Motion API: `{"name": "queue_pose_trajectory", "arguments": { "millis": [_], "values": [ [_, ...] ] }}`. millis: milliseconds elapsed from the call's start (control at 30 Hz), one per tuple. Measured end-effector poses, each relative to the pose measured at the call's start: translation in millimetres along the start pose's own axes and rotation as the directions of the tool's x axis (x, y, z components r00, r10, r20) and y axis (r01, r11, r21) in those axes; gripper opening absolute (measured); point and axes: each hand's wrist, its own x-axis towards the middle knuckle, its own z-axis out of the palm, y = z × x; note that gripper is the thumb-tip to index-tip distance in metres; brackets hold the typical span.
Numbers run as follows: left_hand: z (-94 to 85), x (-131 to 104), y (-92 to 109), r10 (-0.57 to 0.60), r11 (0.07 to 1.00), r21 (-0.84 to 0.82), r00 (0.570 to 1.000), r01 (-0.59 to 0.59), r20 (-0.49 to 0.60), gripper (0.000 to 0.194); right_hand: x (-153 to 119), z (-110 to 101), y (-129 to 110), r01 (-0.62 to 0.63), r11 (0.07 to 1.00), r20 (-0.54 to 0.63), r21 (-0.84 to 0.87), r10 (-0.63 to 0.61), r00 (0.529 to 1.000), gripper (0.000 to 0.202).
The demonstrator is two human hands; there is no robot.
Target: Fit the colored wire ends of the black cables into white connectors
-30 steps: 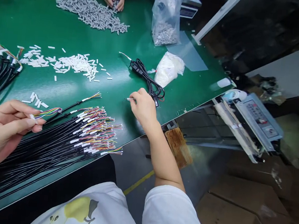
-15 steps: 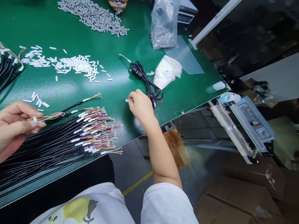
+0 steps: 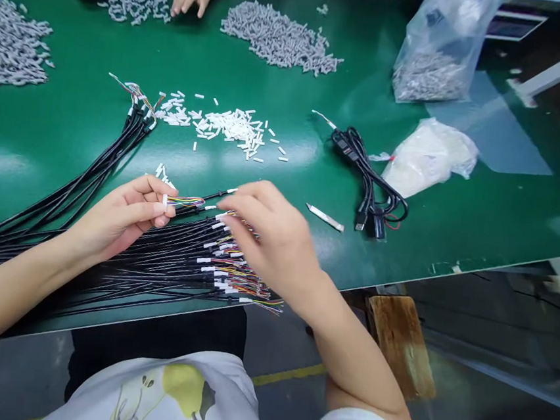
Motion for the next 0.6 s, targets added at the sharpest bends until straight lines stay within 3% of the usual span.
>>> {"name": "queue_pose_trajectory", "arguments": {
  "millis": [67,167,267,367,467,600],
  "values": [
    [-0.6,-1,1,0.008,1.000,-0.008,1.000,-0.008,0.019,0.018,23,16,-8,0.080,0.996,0.060,0.046,-0.083,0.995,0.010],
    [-2.2,0,2,0.040,0.999,-0.019,0.999,-0.040,0.028,0.018,42,36,-2,0.085,0.986,0.165,0.142,-0.108,0.980,0.012],
    [-4.3,3,0,0.080,0.997,-0.002,0.997,-0.080,0.022,0.016,46,48,6,0.093,0.963,0.110,0.252,-0.124,0.986,0.011],
    [-5.7,5,-2,0.098,0.995,0.014,0.995,-0.098,0.037,0.015,45,54,4,0.119,0.966,0.039,0.228,-0.131,0.991,0.005],
    [-5.5,5,-2,0.098,0.995,0.027,0.994,-0.100,0.052,0.016,44,53,0,0.012,0.957,0.047,0.290,-0.027,0.999,0.013],
    [-4.6,5,3,0.110,0.993,0.048,0.994,-0.109,-0.015,0.014,40,47,4,-0.230,0.788,0.064,0.572,0.237,0.969,0.010]
  ]
}}
